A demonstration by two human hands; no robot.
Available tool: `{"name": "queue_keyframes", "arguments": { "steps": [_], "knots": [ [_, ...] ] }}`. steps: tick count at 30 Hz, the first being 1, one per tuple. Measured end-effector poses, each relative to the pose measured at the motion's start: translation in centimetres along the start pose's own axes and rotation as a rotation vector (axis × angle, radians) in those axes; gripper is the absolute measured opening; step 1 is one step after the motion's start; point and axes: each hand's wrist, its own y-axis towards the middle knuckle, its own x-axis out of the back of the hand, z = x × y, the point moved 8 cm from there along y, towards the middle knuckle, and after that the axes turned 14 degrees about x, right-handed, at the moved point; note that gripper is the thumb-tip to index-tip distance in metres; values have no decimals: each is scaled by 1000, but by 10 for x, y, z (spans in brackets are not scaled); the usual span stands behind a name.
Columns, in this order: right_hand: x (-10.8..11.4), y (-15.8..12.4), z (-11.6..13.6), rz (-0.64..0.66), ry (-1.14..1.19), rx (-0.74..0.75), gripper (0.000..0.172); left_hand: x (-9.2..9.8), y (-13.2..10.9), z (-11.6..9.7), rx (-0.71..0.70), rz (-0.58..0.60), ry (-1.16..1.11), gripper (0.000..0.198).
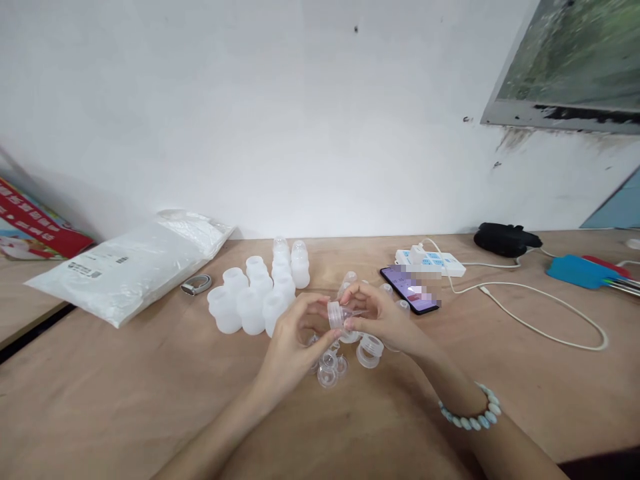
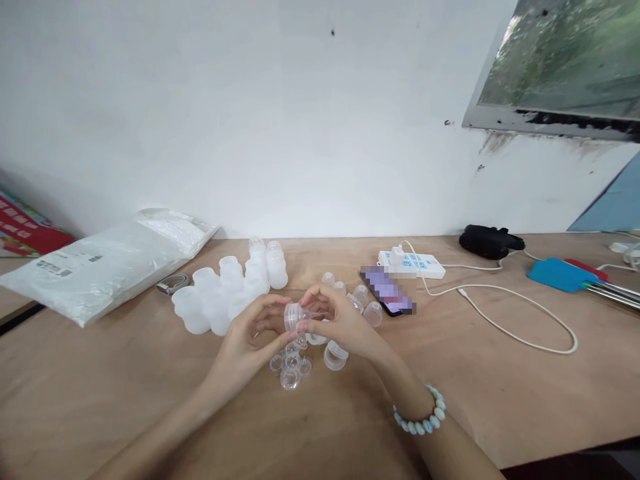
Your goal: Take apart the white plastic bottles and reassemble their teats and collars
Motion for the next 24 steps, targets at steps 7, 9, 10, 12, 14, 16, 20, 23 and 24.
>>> {"name": "queue_keyframes", "arguments": {
  "steps": [7, 9, 10, 12, 14, 16, 20, 23, 24],
  "knots": [
    [7, -1, 6, -101, -170, 66, 20, 2, 8, 13, 135, 71, -424, 29],
    [7, -2, 8, -115, -237, 122, 16, 1, 11, 19, 185, 94, -451, 28],
    [5, -2, 9, -107, -270, 151, 15, -1, 11, 22, 218, 114, -463, 29],
    [1, -2, 13, -77, -325, 201, 14, -7, 10, 30, 289, 173, -514, 29],
    [-4, -2, 16, -51, -348, 234, 16, -13, 8, 35, 345, 227, -591, 28],
    [-6, -3, 19, -40, -348, 258, 20, -17, 6, 36, 376, 267, -653, 28],
    [-8, -2, 25, -22, -355, 314, 13, -20, 5, 38, 435, 304, -724, 34],
    [-9, -2, 29, -8, -434, 371, 6, -21, 4, 40, 468, 312, -741, 32],
    [-9, -2, 30, -5, -468, 390, 5, -21, 3, 41, 471, 315, -740, 31]
  ]
}}
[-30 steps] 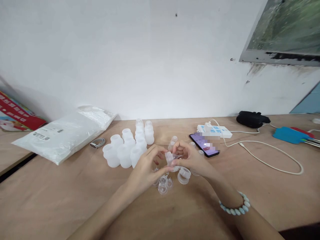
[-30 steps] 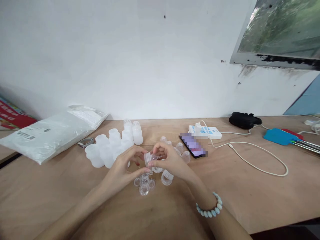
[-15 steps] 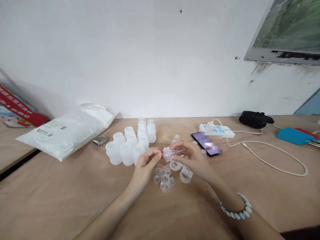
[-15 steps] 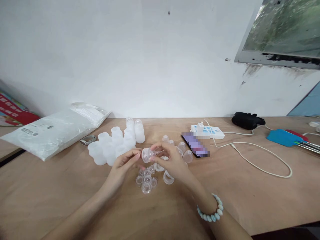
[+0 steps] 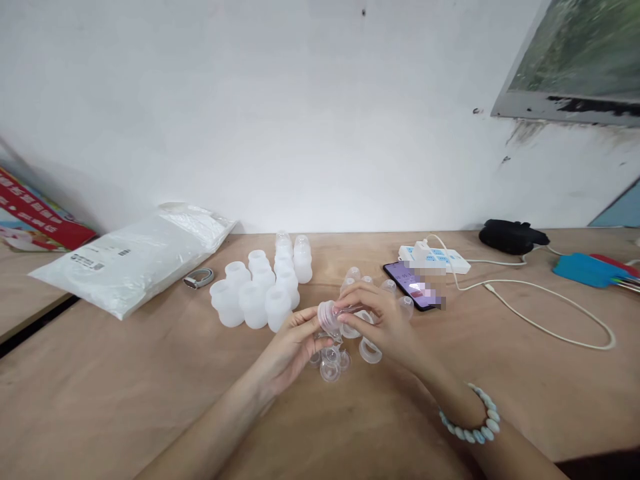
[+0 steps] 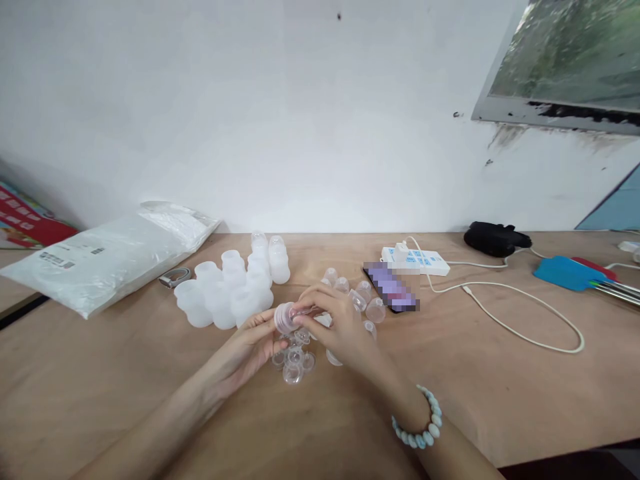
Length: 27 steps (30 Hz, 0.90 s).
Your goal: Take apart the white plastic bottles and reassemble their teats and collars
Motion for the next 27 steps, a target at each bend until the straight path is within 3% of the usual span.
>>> {"name": "queue_keyframes", "arguments": {
  "steps": [4, 14, 19, 27],
  "knots": [
    [-2, -2, 0, 17, -124, 50, 8, 1, 2, 3, -2, 8, 8, 30],
    [-12, -4, 0, 134, -283, 5, 17, 11, 9, 16, 20, -60, 2, 26],
    [-9, -4, 1, 59, -253, 29, 15, 10, 6, 9, -65, -88, 45, 19],
    [4, -6, -6, -69, -188, -94, 14, -5, 2, -3, -115, 25, 206, 27]
  ]
}}
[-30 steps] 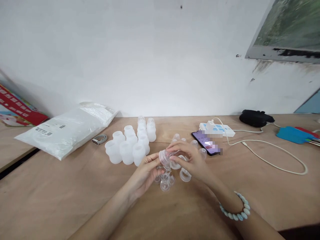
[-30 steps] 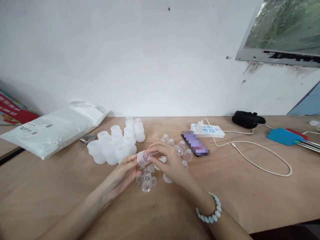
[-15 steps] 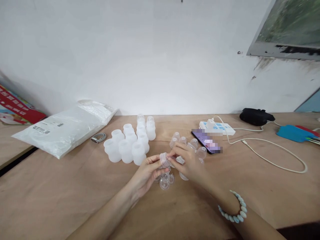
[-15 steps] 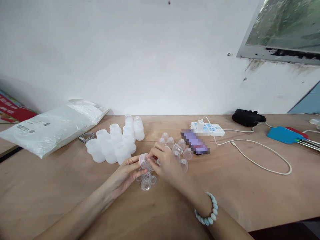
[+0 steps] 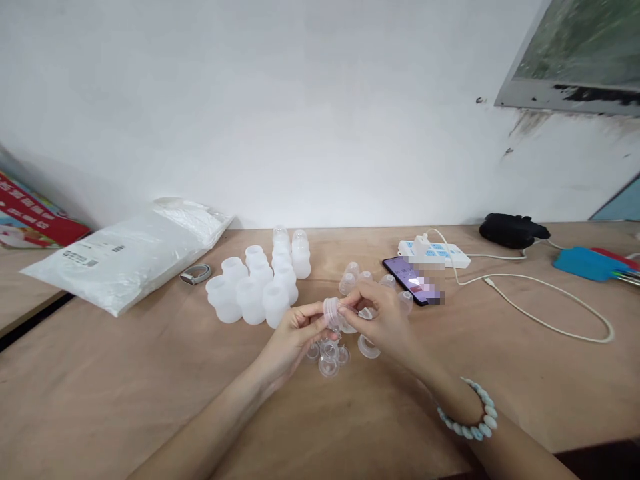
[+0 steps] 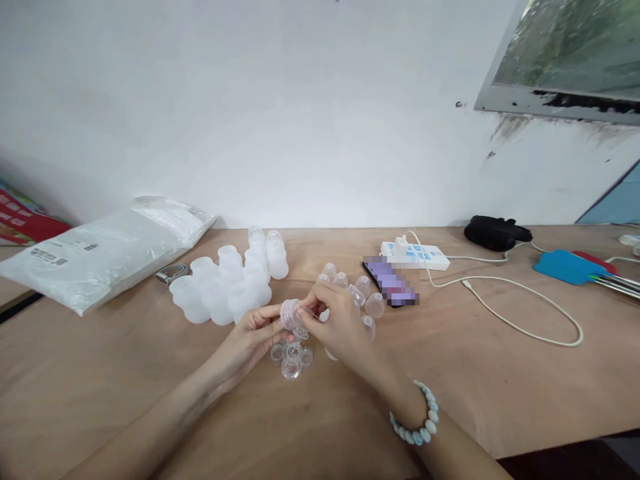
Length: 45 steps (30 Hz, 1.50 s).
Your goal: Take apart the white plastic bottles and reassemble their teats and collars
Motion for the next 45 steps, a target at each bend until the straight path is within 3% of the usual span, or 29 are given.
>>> {"name": "queue_keyframes", "arguments": {
  "steps": [6, 10, 15, 19, 25, 27, 30, 32, 33, 35, 40, 42, 45],
  "knots": [
    [-2, -3, -6, -7, 52, -85, 14, 12, 0, -4, -89, -192, 107, 25],
    [-9, -3, -5, 83, 157, -100, 8, 15, -6, -11, -156, -292, 141, 26],
    [-23, -5, -1, 237, 228, -76, 41, 11, -9, -13, -175, -282, 172, 26],
    [-17, -1, 2, 215, 178, -26, 33, 1, -10, -15, -186, -242, 204, 27],
    [-10, -5, -8, 198, 513, -245, 41, -17, -20, -25, -234, -196, 229, 31],
    [-6, -6, -17, 155, 660, -300, 44, -15, -22, -27, -233, -197, 222, 34],
    [12, -4, -43, -65, 799, -358, 50, -2, -24, -31, -241, -251, 189, 33],
    [25, -4, -60, -176, 722, -391, 45, 7, -24, -34, -250, -293, 156, 31],
    [27, -4, -66, -167, 644, -410, 42, 10, -24, -36, -254, -307, 147, 30],
    [26, -5, -70, -31, 424, -421, 37, 12, -24, -40, -262, -325, 154, 27],
    [14, -6, -48, 419, -8, -234, 34, 12, -27, -48, -277, -355, 206, 21],
    [15, -11, -48, 496, -116, -248, 38, 14, -27, -50, -282, -367, 212, 20],
    [20, -14, -53, 541, -307, -264, 28, 20, -27, -51, -272, -400, 253, 17]
  ]
}}
